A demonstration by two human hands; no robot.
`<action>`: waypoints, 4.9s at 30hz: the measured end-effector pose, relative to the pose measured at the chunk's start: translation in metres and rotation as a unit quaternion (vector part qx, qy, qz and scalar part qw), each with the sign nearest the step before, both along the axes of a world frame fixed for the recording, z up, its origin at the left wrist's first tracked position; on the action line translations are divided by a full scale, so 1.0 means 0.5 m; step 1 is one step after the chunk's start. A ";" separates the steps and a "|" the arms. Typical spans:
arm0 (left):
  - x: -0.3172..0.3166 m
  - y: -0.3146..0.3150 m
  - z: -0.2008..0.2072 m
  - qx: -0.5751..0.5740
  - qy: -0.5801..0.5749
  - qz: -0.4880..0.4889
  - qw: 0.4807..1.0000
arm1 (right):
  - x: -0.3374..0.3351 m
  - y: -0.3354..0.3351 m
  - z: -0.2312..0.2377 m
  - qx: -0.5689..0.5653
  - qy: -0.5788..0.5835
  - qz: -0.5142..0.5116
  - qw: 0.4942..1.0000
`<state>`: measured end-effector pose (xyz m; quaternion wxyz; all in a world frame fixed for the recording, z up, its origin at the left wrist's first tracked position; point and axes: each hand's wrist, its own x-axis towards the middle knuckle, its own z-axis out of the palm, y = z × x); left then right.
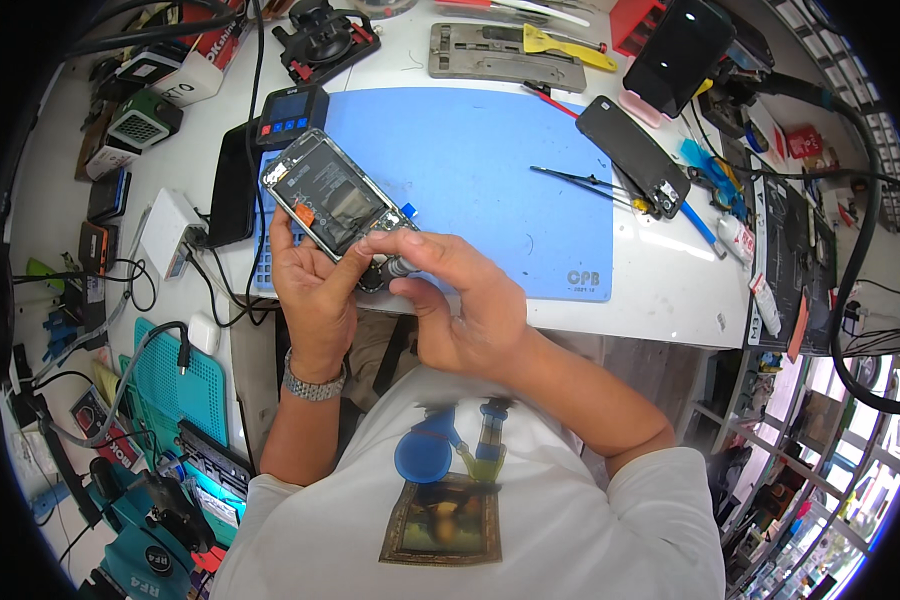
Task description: The person disassembles a smartphone by removing screws from the back cover and internal components using a manual screwdriver and a power screwdriver. They handle the phone, back cover, and internal parts, placing components on the workbench.
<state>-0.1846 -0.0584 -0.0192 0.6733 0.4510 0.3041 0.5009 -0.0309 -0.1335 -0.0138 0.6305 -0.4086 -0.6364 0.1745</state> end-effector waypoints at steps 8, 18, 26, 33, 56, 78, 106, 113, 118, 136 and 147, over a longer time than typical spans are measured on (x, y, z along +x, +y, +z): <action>0.003 0.000 -0.001 0.003 -0.006 0.006 1.000 | 0.017 -0.009 0.034 -0.019 -0.056 -0.047 0.997; -0.005 -0.001 0.005 0.020 -0.008 -0.021 1.000 | 0.020 -0.009 0.043 -0.048 -0.057 -0.019 0.997; 0.002 -0.007 0.011 0.020 -0.025 0.007 0.999 | 0.016 -0.006 0.032 -0.006 -0.065 -0.028 0.997; -0.003 -0.006 0.011 0.015 0.004 -0.002 1.000 | 0.012 -0.005 0.022 0.035 -0.101 -0.095 0.990; 0.002 -0.008 0.010 0.013 -0.007 0.009 1.000 | 0.018 -0.008 0.017 0.006 -0.018 -0.017 1.000; -0.003 -0.006 0.003 0.004 0.029 0.002 1.000 | -0.001 0.002 0.020 0.019 -0.022 -0.026 0.999; -0.013 -0.004 -0.008 0.010 0.014 -0.003 1.000 | -0.005 -0.011 -0.004 -0.021 -0.003 0.024 0.999; -0.007 -0.005 -0.005 0.015 0.005 -0.003 1.000 | 0.016 -0.001 -0.016 -0.025 0.105 -0.029 0.994; 0.000 -0.004 0.000 0.024 0.010 -0.003 1.000 | 0.062 0.026 -0.020 -0.034 0.104 -0.158 0.981; -0.001 -0.002 0.007 0.010 0.006 -0.010 1.000 | 0.040 0.024 -0.010 -0.055 0.283 -0.079 0.954; 0.000 0.000 0.002 0.014 0.002 -0.010 1.000 | -0.001 0.030 -0.018 -0.116 0.359 -0.020 0.926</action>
